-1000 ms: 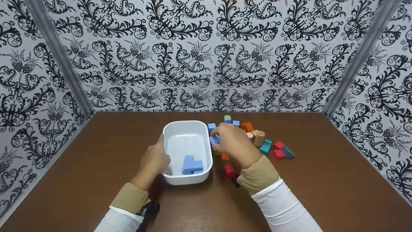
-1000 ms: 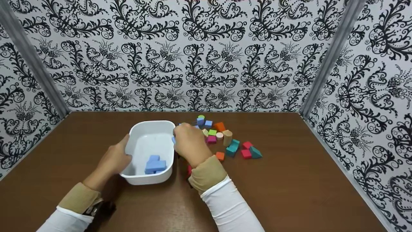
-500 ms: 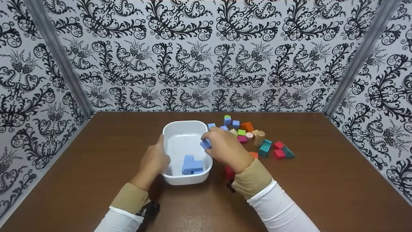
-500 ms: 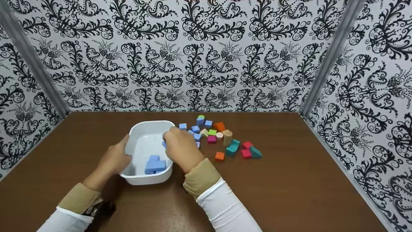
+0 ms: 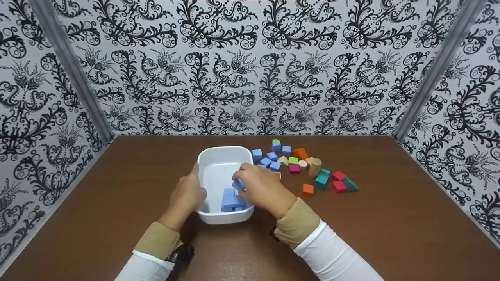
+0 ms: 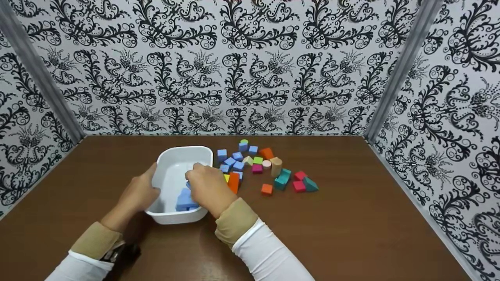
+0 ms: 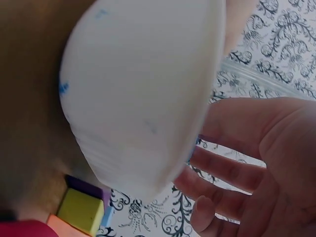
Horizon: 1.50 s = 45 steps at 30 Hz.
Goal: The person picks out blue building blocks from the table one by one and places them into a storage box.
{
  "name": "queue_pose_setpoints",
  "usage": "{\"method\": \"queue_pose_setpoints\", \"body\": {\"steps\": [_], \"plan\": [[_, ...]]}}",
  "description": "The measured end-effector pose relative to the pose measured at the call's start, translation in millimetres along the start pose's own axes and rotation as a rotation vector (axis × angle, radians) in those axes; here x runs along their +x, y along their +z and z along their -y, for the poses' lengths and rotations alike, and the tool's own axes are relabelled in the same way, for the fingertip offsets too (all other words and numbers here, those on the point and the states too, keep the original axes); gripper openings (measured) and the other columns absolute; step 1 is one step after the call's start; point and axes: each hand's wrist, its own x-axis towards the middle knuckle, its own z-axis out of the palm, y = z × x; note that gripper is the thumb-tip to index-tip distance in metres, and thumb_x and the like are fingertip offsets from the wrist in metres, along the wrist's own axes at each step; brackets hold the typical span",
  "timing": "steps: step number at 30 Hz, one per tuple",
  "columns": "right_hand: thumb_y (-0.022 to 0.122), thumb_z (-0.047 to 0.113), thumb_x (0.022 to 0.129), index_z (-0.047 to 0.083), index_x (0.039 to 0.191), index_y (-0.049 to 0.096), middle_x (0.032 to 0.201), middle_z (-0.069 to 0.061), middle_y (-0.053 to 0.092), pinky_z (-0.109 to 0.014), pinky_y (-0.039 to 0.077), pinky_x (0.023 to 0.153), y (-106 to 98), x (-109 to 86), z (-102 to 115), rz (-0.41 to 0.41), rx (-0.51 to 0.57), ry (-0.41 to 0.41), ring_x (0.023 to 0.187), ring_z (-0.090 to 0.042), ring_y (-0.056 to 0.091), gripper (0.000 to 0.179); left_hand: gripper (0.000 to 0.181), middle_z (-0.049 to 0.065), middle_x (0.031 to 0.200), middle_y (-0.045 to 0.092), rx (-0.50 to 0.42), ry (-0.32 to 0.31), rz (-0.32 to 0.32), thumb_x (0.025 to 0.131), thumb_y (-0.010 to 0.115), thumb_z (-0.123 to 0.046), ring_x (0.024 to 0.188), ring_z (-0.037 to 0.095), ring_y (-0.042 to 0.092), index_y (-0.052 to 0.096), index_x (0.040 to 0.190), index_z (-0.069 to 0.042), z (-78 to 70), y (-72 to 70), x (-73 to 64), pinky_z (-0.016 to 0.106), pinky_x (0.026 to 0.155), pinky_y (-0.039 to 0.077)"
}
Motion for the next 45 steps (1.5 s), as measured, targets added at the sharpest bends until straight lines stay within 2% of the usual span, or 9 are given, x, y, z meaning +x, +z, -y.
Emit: {"method": "queue_pose_setpoints", "body": {"steps": [5,14,19,24,37,45], "plan": [[0.084,0.017,0.091,0.008,0.120,0.080,0.108,-0.008,0.072,-0.038,0.061,0.089,8,0.6,2,0.007,-0.004,-0.038,0.092,-0.024,0.070,0.031,0.085,0.032,0.149,0.056,-0.005,-0.004,0.001,0.090,0.062,0.003,0.120,0.043,0.065,0.026,0.167,0.000,-1.4,-0.9,-0.9,0.063,0.100,0.053],[0.083,0.014,0.093,0.007,0.119,0.081,0.109,-0.009,0.072,-0.035,0.060,0.095,18,2.5,3,0.041,0.060,-0.118,0.096,-0.023,0.070,0.028,0.085,0.033,0.151,0.054,-0.004,-0.015,0.012,0.092,0.062,0.002,0.121,0.045,0.064,0.025,0.168,-0.001,-0.8,-0.5,-0.3,0.065,0.102,0.051],[0.083,0.012,0.093,0.007,0.118,0.081,0.107,-0.008,0.072,-0.033,0.060,0.095,24,3.4,1,0.054,0.073,-0.146,0.095,-0.021,0.069,0.026,0.085,0.032,0.150,0.055,-0.005,-0.015,0.013,0.092,0.062,0.002,0.117,0.042,0.065,0.024,0.168,-0.001,-0.2,0.4,0.4,0.063,0.100,0.054],[0.082,0.011,0.093,0.007,0.118,0.081,0.106,-0.008,0.072,-0.033,0.060,0.094,26,3.7,1,0.051,0.054,-0.155,0.092,-0.021,0.068,0.026,0.084,0.031,0.150,0.056,-0.004,-0.014,0.008,0.093,0.062,0.001,0.114,0.040,0.065,0.025,0.168,-0.001,0.5,1.1,1.2,0.063,0.101,0.054],[0.082,0.012,0.094,0.007,0.120,0.080,0.109,-0.008,0.072,-0.034,0.059,0.096,25,2.6,2,0.058,0.057,-0.149,0.095,-0.021,0.069,0.027,0.084,0.030,0.154,0.053,-0.017,-0.011,0.008,0.093,0.062,0.003,0.120,0.042,0.064,0.024,0.168,-0.001,0.5,1.4,1.3,0.065,0.105,0.050],[0.082,0.015,0.094,0.008,0.121,0.080,0.109,-0.008,0.072,-0.034,0.060,0.095,25,3.1,2,0.059,0.057,-0.148,0.095,-0.021,0.070,0.029,0.085,0.031,0.152,0.055,-0.010,-0.016,0.009,0.093,0.062,0.002,0.114,0.041,0.065,0.024,0.169,-0.002,0.7,1.2,1.2,0.062,0.097,0.055]]}}
